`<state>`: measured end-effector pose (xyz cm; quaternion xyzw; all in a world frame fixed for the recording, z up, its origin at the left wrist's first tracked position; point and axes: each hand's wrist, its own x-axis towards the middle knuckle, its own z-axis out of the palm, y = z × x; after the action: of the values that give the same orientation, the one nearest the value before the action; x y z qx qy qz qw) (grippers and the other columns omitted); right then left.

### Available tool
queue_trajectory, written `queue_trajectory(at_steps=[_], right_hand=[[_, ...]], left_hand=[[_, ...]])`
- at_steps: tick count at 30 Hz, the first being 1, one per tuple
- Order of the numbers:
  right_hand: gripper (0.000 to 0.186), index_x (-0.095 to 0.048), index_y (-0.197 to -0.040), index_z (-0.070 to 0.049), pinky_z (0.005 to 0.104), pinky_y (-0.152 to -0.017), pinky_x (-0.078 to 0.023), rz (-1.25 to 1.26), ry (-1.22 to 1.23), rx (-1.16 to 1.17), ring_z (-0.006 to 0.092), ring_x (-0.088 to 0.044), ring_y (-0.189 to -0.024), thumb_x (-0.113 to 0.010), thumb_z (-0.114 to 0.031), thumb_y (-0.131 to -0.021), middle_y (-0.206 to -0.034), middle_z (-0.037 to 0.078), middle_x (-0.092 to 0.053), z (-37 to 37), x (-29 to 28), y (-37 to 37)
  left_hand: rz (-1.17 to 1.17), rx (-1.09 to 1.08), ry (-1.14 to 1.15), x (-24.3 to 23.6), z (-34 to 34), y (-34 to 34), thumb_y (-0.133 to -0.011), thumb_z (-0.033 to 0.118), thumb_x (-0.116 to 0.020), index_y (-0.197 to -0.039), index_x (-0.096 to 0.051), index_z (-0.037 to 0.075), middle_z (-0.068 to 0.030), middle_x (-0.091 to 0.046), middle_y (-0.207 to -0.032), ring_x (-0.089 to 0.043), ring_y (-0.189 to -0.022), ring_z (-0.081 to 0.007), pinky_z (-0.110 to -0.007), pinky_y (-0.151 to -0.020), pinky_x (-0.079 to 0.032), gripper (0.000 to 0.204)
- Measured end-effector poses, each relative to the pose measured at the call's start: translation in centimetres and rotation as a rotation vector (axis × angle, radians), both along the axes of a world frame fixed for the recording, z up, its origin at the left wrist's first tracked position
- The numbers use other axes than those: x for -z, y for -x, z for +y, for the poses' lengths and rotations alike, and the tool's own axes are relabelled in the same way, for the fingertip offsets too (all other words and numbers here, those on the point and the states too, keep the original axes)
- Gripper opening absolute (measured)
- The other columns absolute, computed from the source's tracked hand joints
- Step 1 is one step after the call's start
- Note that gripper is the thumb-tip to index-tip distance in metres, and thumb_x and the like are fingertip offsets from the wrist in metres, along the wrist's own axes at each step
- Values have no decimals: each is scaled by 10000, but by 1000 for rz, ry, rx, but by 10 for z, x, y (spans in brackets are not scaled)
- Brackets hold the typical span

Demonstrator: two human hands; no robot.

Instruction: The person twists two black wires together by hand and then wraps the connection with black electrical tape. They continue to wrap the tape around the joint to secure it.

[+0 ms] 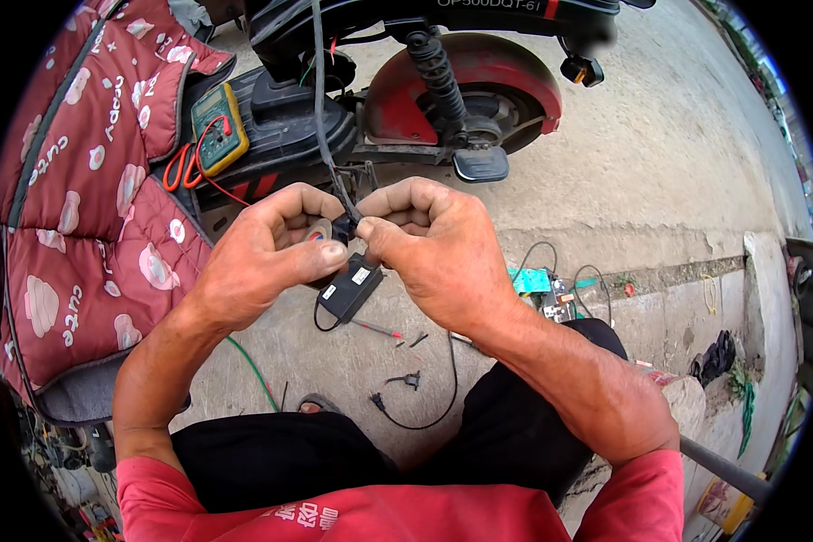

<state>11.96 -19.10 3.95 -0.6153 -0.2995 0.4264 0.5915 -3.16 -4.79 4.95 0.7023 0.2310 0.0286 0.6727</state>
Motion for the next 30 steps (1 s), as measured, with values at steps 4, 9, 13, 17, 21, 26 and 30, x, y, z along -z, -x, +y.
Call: queue_trajectory(at_steps=[4,9,13,17,21,26,30], right_hand=[[192,-639,-1059,78,236,-679,-540,-33,22,23,102,-646,-759,-667,-40,-910,-894,97,-696,1,-2,-2],[223,-637,-1072,60,238,-667,-522,22,24,12,98,-634,-751,-693,-88,-915,-888,87,-695,0,-2,-1],[191,-645,-1040,64,217,-644,-523,31,24,9,83,-633,-728,-692,-66,-908,-856,81,-693,-1,0,-3],[177,-647,-1007,46,214,-635,-511,66,-1,20,77,-621,-712,-709,-78,-897,-832,66,-686,0,2,3],[156,-647,-979,33,226,-641,-504,102,-9,23,80,-617,-719,-718,-63,-879,-822,53,-677,-1,7,6],[132,-655,-975,24,238,-646,-500,161,-7,40,84,-608,-714,-710,-44,-876,-815,41,-670,-2,8,6],[112,-662,-976,20,241,-646,-502,189,14,9,87,-607,-705,-693,-34,-884,-808,40,-666,0,6,9]], left_hand=[[-129,53,84,4,-2,6,-809,222,-806,-1270,-486,-45,-112,-635,-1075,-638,-990,-149,-288,-809,-545,622],[-158,76,89,-8,-1,8,-799,217,-807,-1272,-465,-51,-146,-659,-1067,-681,-919,-175,-279,-752,-571,642],[-142,25,123,-15,-3,5,-832,227,-779,-1239,-479,-45,-152,-682,-989,-698,-755,-174,-248,-623,-564,574],[-212,-63,-33,-20,-20,0,-897,263,-729,-1175,-532,-35,-133,-684,-941,-678,-692,-143,-229,-574,-539,452],[-290,32,-366,-13,-17,-6,-936,279,-698,-1113,-580,-37,-105,-659,-944,-647,-727,-106,-230,-615,-532,381],[-274,113,-304,-11,-9,-3,-941,249,-695,-1118,-602,-35,-83,-631,-968,-629,-799,-98,-243,-701,-526,347],[-248,36,-659,-20,-10,-6,-926,247,-704,-1040,-639,-13,-53,-614,-928,-618,-859,-112,-270,-772,-507,291]])
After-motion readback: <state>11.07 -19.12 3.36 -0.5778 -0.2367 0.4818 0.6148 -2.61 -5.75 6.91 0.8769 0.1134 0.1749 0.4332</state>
